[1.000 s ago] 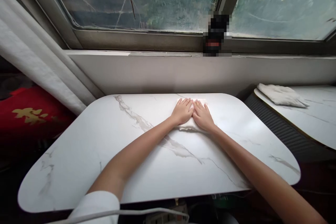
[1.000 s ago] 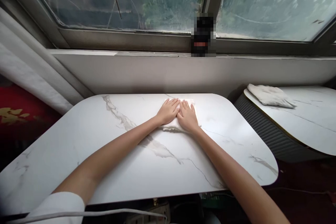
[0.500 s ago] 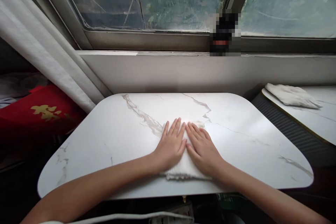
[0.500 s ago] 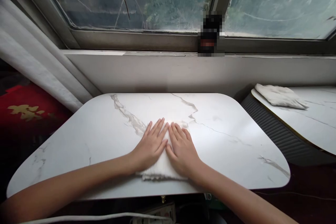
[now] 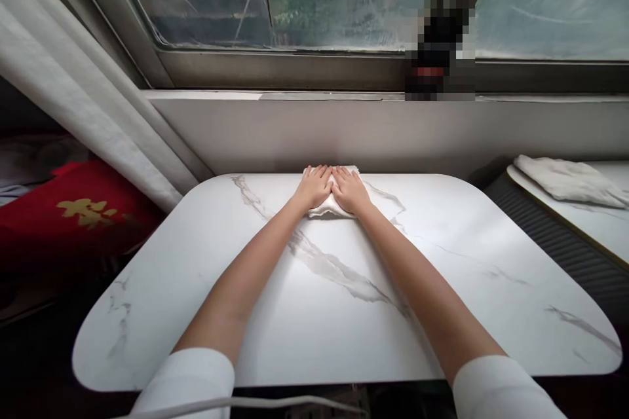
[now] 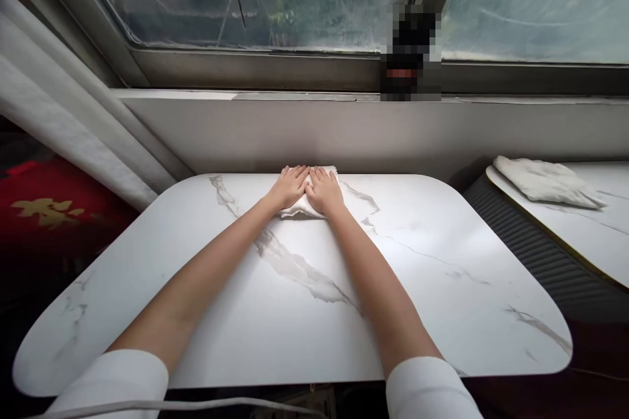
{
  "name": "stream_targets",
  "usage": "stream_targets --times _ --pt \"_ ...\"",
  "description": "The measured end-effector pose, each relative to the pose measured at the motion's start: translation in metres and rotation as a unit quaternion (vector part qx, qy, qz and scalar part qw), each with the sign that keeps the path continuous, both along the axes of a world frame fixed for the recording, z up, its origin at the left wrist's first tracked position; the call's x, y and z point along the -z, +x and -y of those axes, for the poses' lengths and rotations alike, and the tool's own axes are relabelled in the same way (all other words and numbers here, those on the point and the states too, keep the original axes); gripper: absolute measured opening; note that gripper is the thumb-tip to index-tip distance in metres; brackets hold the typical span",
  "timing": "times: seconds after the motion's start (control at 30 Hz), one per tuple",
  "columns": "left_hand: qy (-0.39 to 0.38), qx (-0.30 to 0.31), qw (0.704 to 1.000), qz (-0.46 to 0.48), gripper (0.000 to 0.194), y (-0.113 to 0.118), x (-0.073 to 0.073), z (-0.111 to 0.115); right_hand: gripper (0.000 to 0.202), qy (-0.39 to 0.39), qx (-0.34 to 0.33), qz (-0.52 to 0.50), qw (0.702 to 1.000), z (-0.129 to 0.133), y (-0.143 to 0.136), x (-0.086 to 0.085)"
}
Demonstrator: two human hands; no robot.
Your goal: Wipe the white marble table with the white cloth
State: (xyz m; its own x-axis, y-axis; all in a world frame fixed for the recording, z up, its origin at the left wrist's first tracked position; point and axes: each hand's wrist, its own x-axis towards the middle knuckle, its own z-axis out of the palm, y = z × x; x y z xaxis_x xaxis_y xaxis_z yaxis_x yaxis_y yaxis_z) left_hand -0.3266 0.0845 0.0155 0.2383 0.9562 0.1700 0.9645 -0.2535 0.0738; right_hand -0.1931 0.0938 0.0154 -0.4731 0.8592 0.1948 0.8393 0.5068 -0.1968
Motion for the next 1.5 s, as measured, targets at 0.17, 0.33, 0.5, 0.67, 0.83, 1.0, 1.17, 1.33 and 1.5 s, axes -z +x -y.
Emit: stream_targets --times 0.17,0.33,0.5,0.67,0.83,1.0,1.17,1.33,1.5 --pt "0.008 0.006 1.000 -0.003 0.051 0.001 0.003 0.035 0.054 0.007 -0.014 -0.005 1.000 0.037 0.006 0.000" --pt "0.005 0.100 0.995 -0.007 0.052 -0.002 -0.003 0.140 0.058 -0.026 -0.040 -0.021 0.999 0.145 0.020 0.004" --pt "0.001 0.141 0.990 -0.018 0.053 -0.016 -0.011 0.238 0.065 -0.100 -0.137 -0.067 0.983 0.238 0.034 0.004" --pt "0.047 0.012 0.999 -0.020 0.054 -0.043 -0.006 0.240 0.064 -0.163 -0.156 -0.038 0.973 0.220 0.004 -0.008" --pt "-0.033 -0.103 0.994 0.003 0.053 -0.074 -0.001 0.157 0.054 -0.080 -0.128 -0.019 0.988 0.133 -0.058 -0.010" --pt "-0.009 -0.149 0.988 0.027 0.051 -0.103 -0.002 0.065 0.054 -0.021 -0.066 -0.016 0.997 0.059 -0.107 -0.004" --pt "0.006 -0.130 0.991 0.020 0.049 -0.132 -0.002 0.033 0.053 0.003 -0.040 -0.026 0.999 0.032 -0.139 -0.002" --pt "-0.001 -0.121 0.993 0.008 0.050 -0.146 0.001 0.068 0.055 0.007 -0.057 -0.043 0.997 0.069 -0.148 0.002" --pt "0.021 -0.073 0.997 0.009 0.050 -0.151 0.006 0.173 0.059 -0.028 -0.135 -0.068 0.988 0.168 -0.134 0.001"
